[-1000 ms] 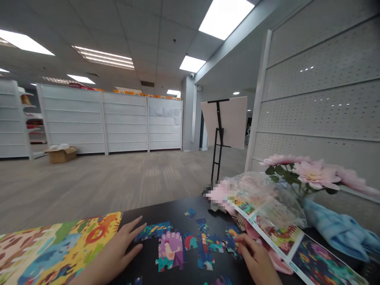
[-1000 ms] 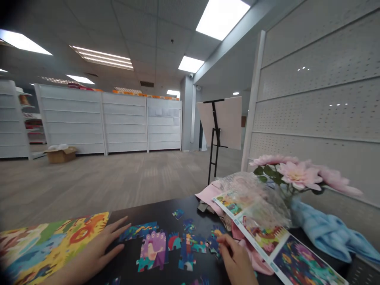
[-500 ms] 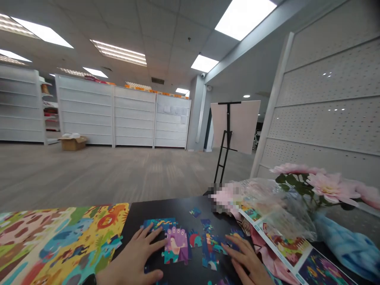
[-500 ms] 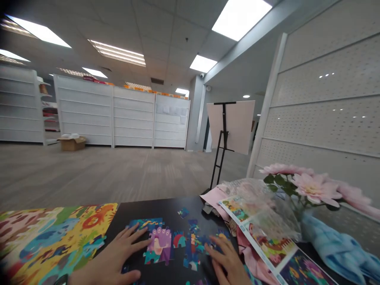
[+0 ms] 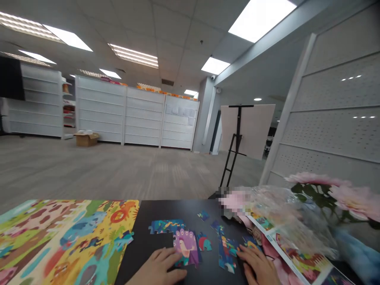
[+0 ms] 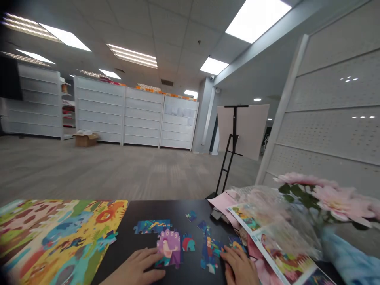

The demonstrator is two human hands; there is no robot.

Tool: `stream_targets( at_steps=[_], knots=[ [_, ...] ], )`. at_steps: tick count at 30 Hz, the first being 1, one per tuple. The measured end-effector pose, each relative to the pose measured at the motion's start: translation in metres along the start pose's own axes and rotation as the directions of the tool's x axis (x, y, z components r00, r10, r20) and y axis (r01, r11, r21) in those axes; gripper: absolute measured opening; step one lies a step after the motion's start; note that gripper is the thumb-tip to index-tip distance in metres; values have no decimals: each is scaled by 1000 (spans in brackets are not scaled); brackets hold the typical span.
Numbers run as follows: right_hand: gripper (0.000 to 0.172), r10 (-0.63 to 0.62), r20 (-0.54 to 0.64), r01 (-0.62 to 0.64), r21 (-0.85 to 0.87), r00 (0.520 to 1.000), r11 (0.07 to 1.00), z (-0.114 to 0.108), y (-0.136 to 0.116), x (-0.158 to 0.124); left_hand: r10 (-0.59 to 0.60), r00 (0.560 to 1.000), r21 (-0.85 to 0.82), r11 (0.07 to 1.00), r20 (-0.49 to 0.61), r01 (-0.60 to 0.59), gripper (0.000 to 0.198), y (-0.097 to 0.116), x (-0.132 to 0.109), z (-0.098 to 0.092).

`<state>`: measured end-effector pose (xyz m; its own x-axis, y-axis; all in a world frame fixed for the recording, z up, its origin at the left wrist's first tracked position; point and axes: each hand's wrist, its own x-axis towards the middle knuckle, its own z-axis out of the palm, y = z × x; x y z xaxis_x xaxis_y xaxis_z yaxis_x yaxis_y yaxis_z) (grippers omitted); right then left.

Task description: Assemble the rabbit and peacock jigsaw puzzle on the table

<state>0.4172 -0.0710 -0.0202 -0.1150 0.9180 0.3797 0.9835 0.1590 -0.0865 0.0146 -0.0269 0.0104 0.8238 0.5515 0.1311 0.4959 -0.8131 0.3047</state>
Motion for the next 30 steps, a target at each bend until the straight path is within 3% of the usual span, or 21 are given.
stream_targets(
  at_steps=[6,11,16,21,26,30],
  knots=[
    [38,196,8,-196,65,981,978,-22,-20,12,202,974,288,943,-100,-166,34,-23,-1,26],
    [40,141,80,-154,195,987,969,-19,-30,52,323,911,382,900,-257,-211,26,-36,3,39],
    [51,75,223,-135,265,972,955,-4,-34,106,417,853,422,866,-315,-268,29,-40,-1,38],
    [32,111,441,-221,205,891,954,7,-29,145,422,842,395,875,-335,-281,29,-35,-2,29],
    [29,182,597,-316,127,781,940,6,-21,172,408,837,384,885,-365,-264,28,-35,3,34],
    [25,110,641,-332,237,759,913,0,-26,186,344,861,329,918,-374,-224,34,-39,6,42]
  ],
)
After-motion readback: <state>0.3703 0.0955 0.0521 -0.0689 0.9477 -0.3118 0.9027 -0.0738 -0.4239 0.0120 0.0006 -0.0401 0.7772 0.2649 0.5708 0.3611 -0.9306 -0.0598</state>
